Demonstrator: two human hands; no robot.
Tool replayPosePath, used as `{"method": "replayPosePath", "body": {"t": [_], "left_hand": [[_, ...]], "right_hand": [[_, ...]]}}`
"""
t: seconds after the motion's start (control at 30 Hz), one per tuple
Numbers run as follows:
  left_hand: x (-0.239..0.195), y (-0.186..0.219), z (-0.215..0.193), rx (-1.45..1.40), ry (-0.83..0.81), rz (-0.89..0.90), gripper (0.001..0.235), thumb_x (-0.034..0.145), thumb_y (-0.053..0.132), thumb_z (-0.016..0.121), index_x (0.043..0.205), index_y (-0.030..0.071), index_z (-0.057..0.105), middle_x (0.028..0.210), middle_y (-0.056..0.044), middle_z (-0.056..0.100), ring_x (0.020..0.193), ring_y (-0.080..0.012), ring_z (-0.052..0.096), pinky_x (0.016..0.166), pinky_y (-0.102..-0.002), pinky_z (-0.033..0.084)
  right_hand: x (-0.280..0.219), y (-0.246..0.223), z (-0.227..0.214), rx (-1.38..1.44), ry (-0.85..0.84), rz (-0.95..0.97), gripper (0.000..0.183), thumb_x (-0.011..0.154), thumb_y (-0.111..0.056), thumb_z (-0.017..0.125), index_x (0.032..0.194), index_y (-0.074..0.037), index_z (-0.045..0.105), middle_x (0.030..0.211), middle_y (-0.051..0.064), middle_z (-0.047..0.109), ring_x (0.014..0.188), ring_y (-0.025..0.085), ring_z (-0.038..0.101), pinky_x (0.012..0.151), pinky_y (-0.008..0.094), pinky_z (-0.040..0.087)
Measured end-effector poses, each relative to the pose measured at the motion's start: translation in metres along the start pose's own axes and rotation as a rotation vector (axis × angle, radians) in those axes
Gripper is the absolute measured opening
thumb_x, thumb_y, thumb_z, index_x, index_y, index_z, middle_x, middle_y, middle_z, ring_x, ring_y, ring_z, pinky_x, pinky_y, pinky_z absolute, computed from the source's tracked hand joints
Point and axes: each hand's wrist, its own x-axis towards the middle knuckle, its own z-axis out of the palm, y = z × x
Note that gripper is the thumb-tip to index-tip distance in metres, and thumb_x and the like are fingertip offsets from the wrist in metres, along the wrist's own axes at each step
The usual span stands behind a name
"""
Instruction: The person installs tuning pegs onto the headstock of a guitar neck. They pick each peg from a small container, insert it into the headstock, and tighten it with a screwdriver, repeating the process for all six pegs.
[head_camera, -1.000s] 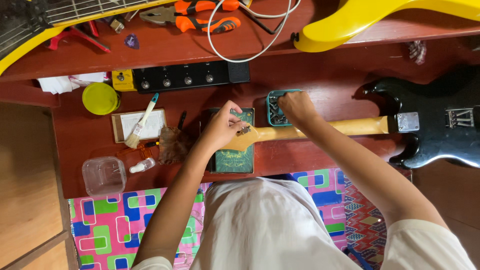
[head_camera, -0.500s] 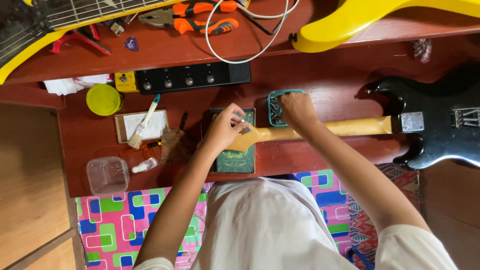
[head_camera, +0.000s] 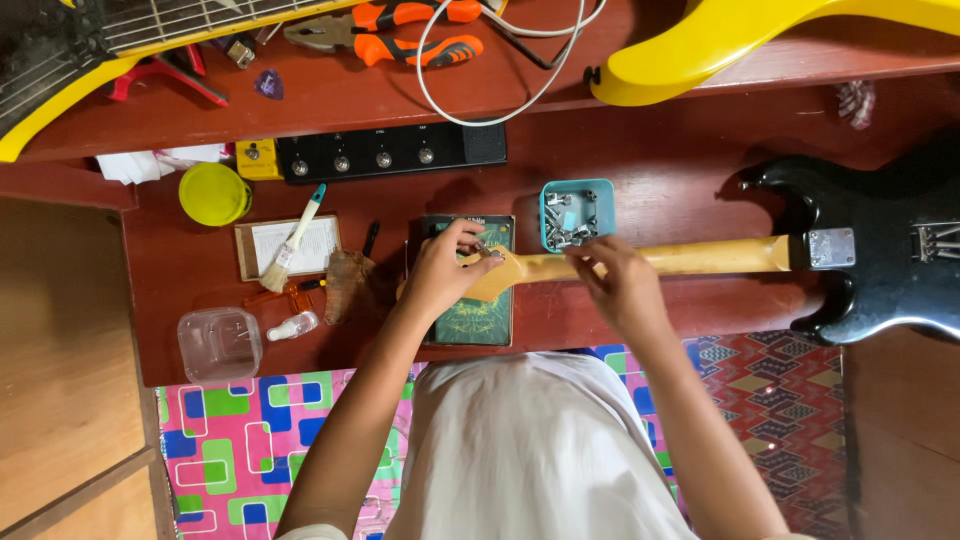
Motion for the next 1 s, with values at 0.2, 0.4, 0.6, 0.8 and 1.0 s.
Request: {"method": "replayPosePath", "body": {"t": [0.2,0.4,0.6,0.8,1.0], "left_hand": [[-0.003,0.0,0.007,0.015,0.011,0.037,0.043,0.079,0.027,0.088,0.117,0.014,0.072,0.106,-0.011,0.079,0.099,-0.0254,0.075,0.088,-0.039,0.056],[-0.005,-0.012,0.016,0.028,0.113,0.203,0.043,0.079,0.024,0.088,0.12,0.018,0.075,0.1,-0.011,0.079,0.094,-0.0291,0.075,0.085,-0.04,0.058],[-0.011,-0.016,0.026,0.099,0.249,0.327,0.042,0.08,0.025,0.087,0.12,0.02,0.075,0.097,-0.009,0.078,0.089,-0.0302,0.075,0.082,-0.04,0.058],[-0.016,-0.008,0.016,0.128,0.215,0.387,0.041,0.086,0.024,0.081,0.126,0.018,0.075,0.099,-0.01,0.077,0.089,-0.0332,0.074,0.081,-0.042,0.057],[-0.014,-0.022,0.024,0.146,0.233,0.373,0.041,0.091,0.019,0.076,0.131,0.021,0.073,0.099,-0.009,0.077,0.088,-0.0334,0.073,0.079,-0.043,0.057]], "right_hand": [[-0.006,-0.018,0.024,-0.157,-0.033,-0.251,0.01,0.091,-0.019,0.073,0.101,-0.02,0.07,0.09,0.001,0.069,0.093,0.026,0.069,0.078,0.039,0.054],[-0.009,0.014,0.053,-0.287,-0.028,-0.407,0.013,0.089,-0.022,0.07,0.099,-0.02,0.063,0.101,-0.001,0.067,0.098,0.021,0.064,0.084,0.034,0.046],[-0.014,0.014,0.036,-0.34,0.02,-0.393,0.013,0.087,-0.024,0.075,0.095,-0.021,0.065,0.106,-0.002,0.068,0.105,0.019,0.064,0.093,0.036,0.045],[-0.014,0.024,0.016,-0.393,-0.119,-0.409,0.01,0.078,-0.024,0.079,0.087,-0.023,0.076,0.123,-0.003,0.067,0.109,0.02,0.064,0.095,0.04,0.044],[-0.021,0.027,0.028,-0.405,-0.09,-0.38,0.014,0.079,-0.028,0.08,0.092,-0.025,0.076,0.123,-0.005,0.065,0.108,0.021,0.063,0.085,0.037,0.047]]}}
